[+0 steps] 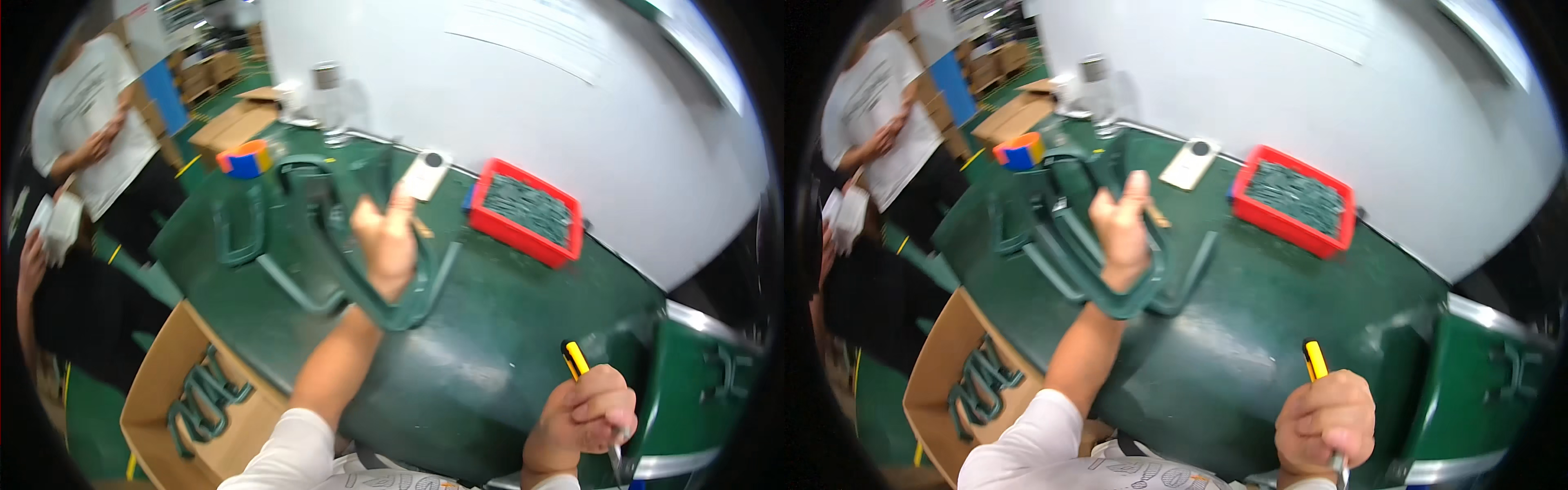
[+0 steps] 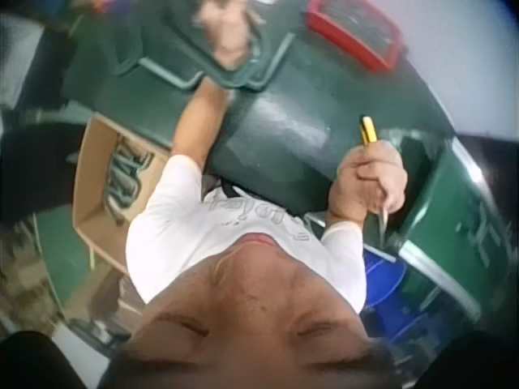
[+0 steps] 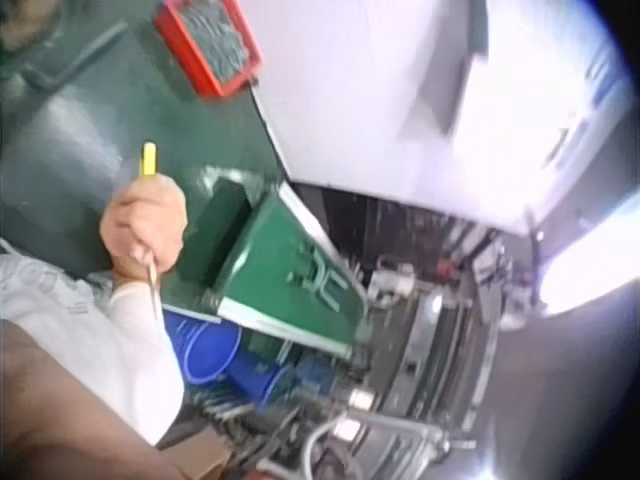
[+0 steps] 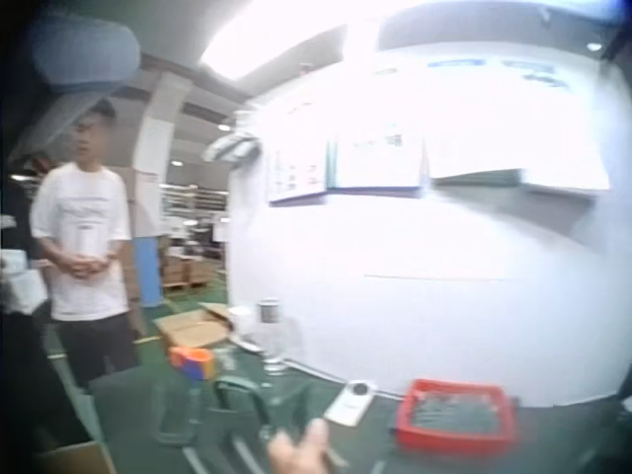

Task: The person is inspecting and trimming excess plastic from green U-shaped components using a small blade or pick.

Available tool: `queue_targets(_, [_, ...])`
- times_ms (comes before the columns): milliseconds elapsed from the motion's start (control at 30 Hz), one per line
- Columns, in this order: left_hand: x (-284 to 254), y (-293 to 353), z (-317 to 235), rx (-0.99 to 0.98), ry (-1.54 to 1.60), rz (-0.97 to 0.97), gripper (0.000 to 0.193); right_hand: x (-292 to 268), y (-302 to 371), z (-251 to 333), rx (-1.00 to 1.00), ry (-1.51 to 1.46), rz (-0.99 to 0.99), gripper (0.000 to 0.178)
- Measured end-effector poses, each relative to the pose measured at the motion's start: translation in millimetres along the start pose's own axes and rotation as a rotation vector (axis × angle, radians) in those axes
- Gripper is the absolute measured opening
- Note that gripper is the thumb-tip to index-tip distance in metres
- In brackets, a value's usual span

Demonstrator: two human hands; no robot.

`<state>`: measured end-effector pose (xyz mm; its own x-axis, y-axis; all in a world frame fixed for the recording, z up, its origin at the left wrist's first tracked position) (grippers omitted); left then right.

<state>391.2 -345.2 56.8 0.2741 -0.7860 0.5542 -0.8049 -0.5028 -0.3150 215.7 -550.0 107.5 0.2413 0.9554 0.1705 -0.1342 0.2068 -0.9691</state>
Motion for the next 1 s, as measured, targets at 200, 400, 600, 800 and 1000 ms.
queue_targets(200, [26.5,22.1,6.7,-0.404,-0.068,0.375,0.021,-33.1,-14.1,-72.0,0.679,0.482,-0.004,0.042])
queue_targets(400, [43.0,43.8,3.8,-0.646,-0.065,0.619,0.025,-18.4,8.1,-85.1,0.900,0.333,0.178,0.033])
queue_targets(600, [53.3,83.9,13.9,-0.523,-0.113,0.897,0.033,-14.7,14.6,-89.8,1.171,-0.052,0.057,0.034])
queue_targets(800, [60.1,103.6,20.9,-0.443,0.047,1.006,0.035,-24.9,16.5,-88.1,1.128,-0.094,0.007,0.023])
queue_targets(1000, [44.7,94.9,22.9,-0.389,0.100,0.873,0.050,-12.7,22.5,-87.4,1.091,-0.023,0.156,0.033])
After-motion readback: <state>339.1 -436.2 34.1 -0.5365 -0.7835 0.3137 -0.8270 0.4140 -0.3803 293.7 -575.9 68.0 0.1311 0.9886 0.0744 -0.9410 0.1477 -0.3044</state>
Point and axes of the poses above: each hand's wrist, its own y-axis away from the middle knuckle, its own x-axis out of the palm, z = x × y, the point moved 3 cm from there along -y, towards the middle knuckle
